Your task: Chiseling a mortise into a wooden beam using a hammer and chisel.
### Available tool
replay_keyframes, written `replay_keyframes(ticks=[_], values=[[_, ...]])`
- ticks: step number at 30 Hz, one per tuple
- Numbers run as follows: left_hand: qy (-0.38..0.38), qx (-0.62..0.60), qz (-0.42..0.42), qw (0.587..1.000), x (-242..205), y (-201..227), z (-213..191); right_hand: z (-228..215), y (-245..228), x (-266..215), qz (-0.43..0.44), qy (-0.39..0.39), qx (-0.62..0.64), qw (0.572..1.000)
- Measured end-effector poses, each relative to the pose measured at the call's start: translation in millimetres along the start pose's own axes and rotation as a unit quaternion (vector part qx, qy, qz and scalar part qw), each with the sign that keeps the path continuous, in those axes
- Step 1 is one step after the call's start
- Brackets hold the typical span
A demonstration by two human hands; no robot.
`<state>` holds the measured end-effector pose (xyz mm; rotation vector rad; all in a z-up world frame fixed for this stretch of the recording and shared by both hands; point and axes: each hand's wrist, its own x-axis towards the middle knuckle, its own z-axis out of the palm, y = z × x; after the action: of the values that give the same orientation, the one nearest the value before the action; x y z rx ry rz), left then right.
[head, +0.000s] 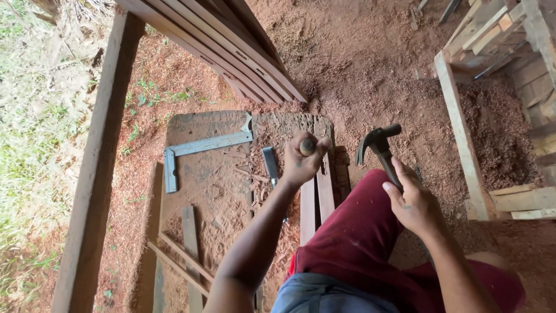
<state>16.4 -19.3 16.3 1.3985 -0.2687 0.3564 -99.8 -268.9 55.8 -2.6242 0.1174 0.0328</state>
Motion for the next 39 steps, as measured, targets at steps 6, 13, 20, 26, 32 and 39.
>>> replay_keyframes(ticks=[6, 13, 20, 26, 32, 39], values=[[-0.026, 0.054, -0.058, 0.996, -3, 16, 17, -4, -7, -2, -0.017, 0.022, 0.008, 1.000], [-0.055, 0.101, -0.034, 0.993, 0, 35, 28, -9, -9, -9, -0.011, 0.033, 0.056, 0.998], [-0.192, 0.145, -0.163, 0.957, 16, 37, 29, -82, -62, -32, -0.080, 0.124, 0.210, 0.966], [-0.143, 0.149, -0.123, 0.971, 20, 25, 32, -89, -95, -27, -0.186, 0.227, 0.158, 0.943], [-0.122, -0.077, -0.182, 0.973, 6, -87, 22, -44, -96, -8, -0.242, 0.094, 0.005, 0.966], [-0.022, 0.105, -0.087, 0.990, 11, -6, 14, -101, -114, -12, -0.264, 0.233, 0.165, 0.921]])
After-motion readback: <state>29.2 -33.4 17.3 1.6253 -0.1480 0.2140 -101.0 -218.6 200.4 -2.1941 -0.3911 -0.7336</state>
